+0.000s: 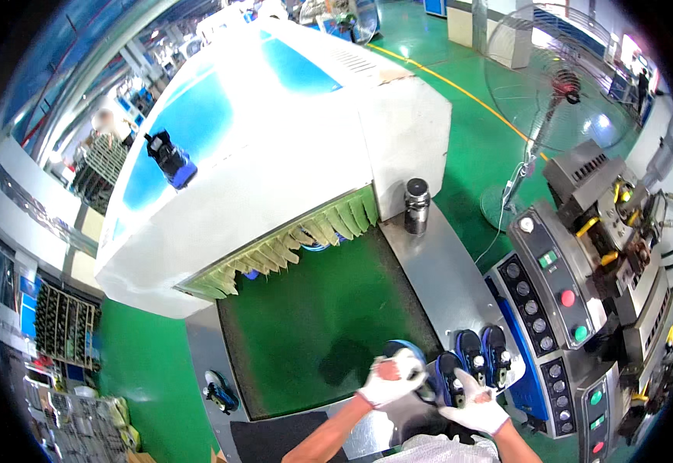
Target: The person places a shoe onto a lasting machine, presses buttons to activate the press, removes the shoe, and then places it on a moving conveyor belt, repeating this process for multiple shoes.
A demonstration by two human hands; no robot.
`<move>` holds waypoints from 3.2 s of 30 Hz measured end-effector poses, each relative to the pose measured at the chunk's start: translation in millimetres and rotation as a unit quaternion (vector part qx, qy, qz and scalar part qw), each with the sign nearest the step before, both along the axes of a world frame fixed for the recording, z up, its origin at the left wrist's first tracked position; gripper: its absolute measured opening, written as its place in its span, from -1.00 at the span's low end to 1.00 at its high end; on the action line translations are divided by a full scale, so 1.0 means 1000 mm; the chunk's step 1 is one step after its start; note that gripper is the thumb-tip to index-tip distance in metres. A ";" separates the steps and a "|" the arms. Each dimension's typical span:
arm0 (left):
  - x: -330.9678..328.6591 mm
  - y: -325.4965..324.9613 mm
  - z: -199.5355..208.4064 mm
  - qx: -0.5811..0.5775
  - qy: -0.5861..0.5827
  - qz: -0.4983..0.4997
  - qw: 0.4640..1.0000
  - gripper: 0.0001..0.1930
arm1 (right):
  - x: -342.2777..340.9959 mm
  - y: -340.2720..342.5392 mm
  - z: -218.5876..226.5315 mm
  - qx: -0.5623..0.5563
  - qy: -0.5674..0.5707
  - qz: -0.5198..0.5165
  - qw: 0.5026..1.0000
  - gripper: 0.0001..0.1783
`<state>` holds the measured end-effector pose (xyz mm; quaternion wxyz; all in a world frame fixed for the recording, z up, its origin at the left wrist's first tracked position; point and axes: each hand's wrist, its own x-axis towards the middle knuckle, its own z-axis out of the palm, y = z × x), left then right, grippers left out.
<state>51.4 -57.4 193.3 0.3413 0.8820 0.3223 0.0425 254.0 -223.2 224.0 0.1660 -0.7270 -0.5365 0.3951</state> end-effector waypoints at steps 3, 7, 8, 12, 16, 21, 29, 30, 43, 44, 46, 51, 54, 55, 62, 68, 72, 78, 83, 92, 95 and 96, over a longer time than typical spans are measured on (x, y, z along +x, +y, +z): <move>0.097 -0.041 0.028 0.067 -0.169 -0.108 0.977 -0.73 | 0.017 -0.016 -0.049 0.146 -0.282 0.030 0.948 -0.09; 0.201 -0.046 0.118 -0.033 -0.271 -0.276 0.922 -0.66 | 0.083 -0.057 0.054 0.056 0.150 -0.298 0.941 -0.15; 0.218 -0.053 0.131 -0.060 -0.296 -0.265 0.916 -0.57 | 0.099 -0.085 0.016 0.089 0.242 -0.382 0.887 -0.18; 0.288 -0.056 0.182 0.127 -0.367 -0.184 0.903 -0.38 | 0.151 -0.166 0.075 0.115 0.474 -0.488 0.724 -0.33; 0.373 -0.076 0.187 0.127 -0.353 -0.139 0.917 -0.39 | 0.187 -0.253 0.095 0.308 0.567 -0.478 0.596 -0.15; 0.508 -0.048 0.140 0.250 -0.278 -0.183 0.909 -0.46 | 0.225 -0.273 0.138 0.450 0.606 -0.419 0.505 -0.04; 0.667 0.003 0.068 0.151 -0.095 -0.164 0.970 -0.32 | 0.260 -0.278 0.145 0.457 0.575 -0.489 0.470 -0.03; 0.688 -0.006 0.065 0.145 -0.070 -0.150 0.975 -0.31 | 0.265 -0.278 0.147 0.451 0.569 -0.506 0.466 -0.04; 0.781 0.020 0.079 0.162 0.017 -0.120 0.979 -0.32 | 0.273 -0.231 0.136 0.418 0.471 -0.601 0.492 -0.22; 0.755 0.027 0.099 0.143 -0.020 -0.110 0.983 -0.31 | 0.284 -0.215 0.148 0.383 0.490 -0.595 0.509 -0.02; 0.705 0.033 0.134 0.150 -0.107 -0.101 0.978 -0.27 | 0.290 -0.204 0.128 0.379 0.498 -0.567 0.535 -0.13; 0.543 0.025 0.178 0.036 -0.193 -0.038 0.980 -0.37 | 0.343 -0.116 0.144 0.261 0.463 -0.652 0.541 -0.52; 0.435 0.036 0.145 0.020 -0.221 0.007 0.975 -0.41 | 0.436 -0.019 0.112 0.306 0.524 -0.547 0.577 -0.75; 0.391 0.041 0.131 0.021 -0.191 0.049 0.980 -0.43 | 0.454 0.026 0.120 0.306 0.591 -0.506 0.549 -0.81; 0.213 -0.010 0.053 -0.064 0.120 0.260 0.956 -0.42 | 0.699 0.108 -0.082 0.079 -0.158 -0.715 0.677 -0.72; 0.072 -0.114 -0.029 -0.034 0.190 0.524 0.830 -0.40 | 0.646 0.196 -0.082 -0.028 -0.241 -0.684 0.687 -0.52; 0.038 -0.183 -0.131 -0.087 -0.077 0.631 0.767 -0.30 | 0.669 0.194 -0.109 -0.037 -0.262 -0.549 0.793 -0.58; 0.075 -0.159 -0.156 -0.170 0.170 0.655 0.717 -0.02 | 0.769 0.159 -0.121 0.033 0.087 -0.600 0.795 -0.61; 0.076 -0.170 -0.126 -0.196 0.045 0.633 0.748 -0.08 | 0.737 0.123 -0.021 0.132 -0.039 -0.367 0.920 -0.30; 0.072 -0.162 -0.128 -0.237 0.070 0.330 0.911 -0.22 | 0.283 -0.064 -0.064 -0.009 -0.367 -0.117 0.923 -0.03; 0.022 -0.109 -0.105 -0.236 0.002 0.256 0.938 -0.03 | 0.257 -0.080 -0.113 0.041 -0.574 0.015 0.818 0.14; 0.007 -0.082 -0.111 -0.194 -0.025 0.250 0.948 -0.03 | 0.251 -0.075 -0.105 -0.012 -0.500 -0.029 0.866 0.19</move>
